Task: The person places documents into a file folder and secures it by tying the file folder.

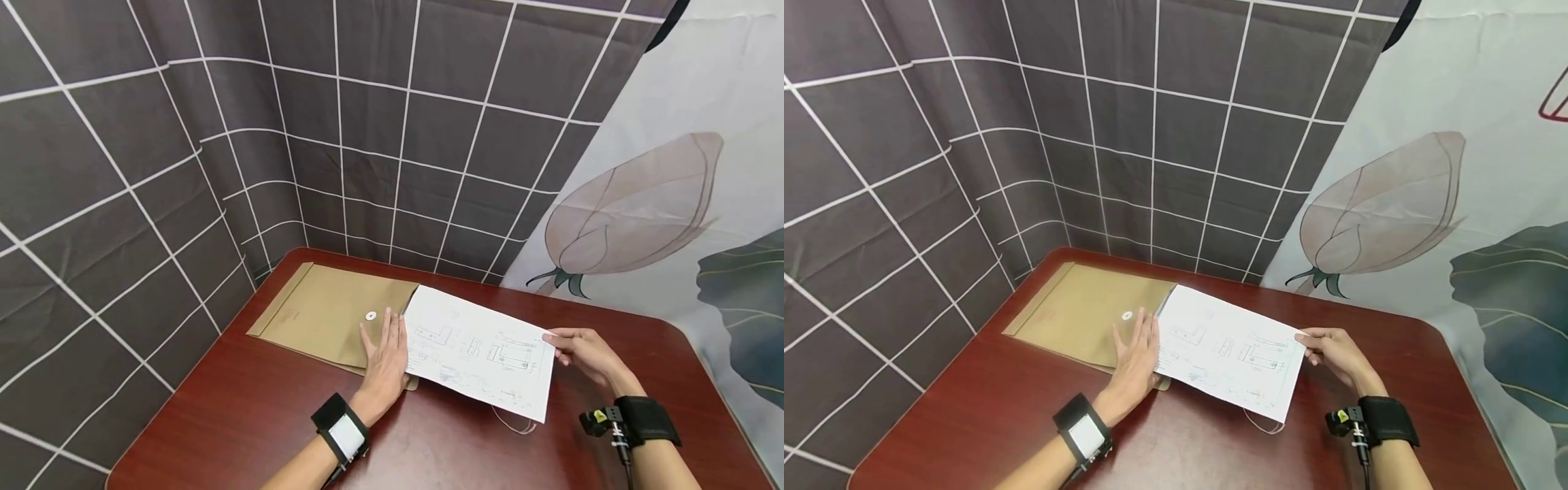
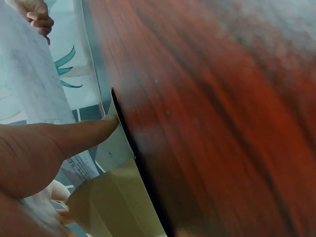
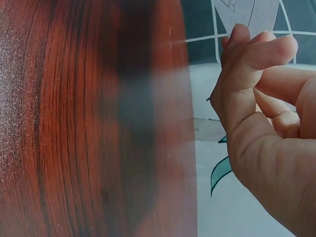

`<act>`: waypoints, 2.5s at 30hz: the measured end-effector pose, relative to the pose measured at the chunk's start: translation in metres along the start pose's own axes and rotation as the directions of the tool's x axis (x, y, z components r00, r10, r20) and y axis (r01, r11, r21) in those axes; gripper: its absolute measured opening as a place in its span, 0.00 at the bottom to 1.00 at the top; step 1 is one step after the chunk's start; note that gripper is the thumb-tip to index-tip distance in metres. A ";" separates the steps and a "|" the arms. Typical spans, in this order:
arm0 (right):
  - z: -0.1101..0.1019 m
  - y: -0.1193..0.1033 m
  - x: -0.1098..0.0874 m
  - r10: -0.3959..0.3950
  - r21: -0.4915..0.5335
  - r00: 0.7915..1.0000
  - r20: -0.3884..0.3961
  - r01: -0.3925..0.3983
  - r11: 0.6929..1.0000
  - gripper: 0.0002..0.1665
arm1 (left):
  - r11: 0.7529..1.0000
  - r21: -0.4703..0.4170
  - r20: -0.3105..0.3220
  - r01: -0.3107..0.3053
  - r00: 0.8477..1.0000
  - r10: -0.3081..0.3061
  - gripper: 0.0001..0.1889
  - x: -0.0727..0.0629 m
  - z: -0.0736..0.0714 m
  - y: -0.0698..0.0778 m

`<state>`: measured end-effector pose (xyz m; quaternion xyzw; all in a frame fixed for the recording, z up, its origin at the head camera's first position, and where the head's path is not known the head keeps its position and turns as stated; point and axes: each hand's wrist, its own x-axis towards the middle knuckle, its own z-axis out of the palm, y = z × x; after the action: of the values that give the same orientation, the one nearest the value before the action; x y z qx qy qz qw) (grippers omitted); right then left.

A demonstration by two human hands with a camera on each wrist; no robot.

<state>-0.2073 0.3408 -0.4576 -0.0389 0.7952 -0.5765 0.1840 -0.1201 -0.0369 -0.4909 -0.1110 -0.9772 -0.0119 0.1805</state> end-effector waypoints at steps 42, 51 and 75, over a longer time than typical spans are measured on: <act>0.056 -0.045 0.065 -0.069 -0.031 0.997 0.035 0.070 0.997 0.19 | 1.000 0.026 0.001 -0.003 1.000 0.003 0.53 -0.002 0.003 0.001; 0.075 -0.050 0.074 -0.074 0.019 0.997 0.022 0.073 0.997 0.18 | 1.000 0.010 -0.001 0.008 1.000 -0.008 0.54 -0.004 0.003 0.004; 0.121 -0.056 0.099 -0.105 0.079 0.994 -0.005 0.105 0.991 0.16 | 0.999 0.020 -0.026 -0.025 0.999 0.025 0.54 -0.006 0.005 0.009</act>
<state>-0.2672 0.1858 -0.4620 -0.0732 0.7686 -0.6164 0.1546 -0.1145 -0.0287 -0.4978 -0.1212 -0.9734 -0.0012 0.1944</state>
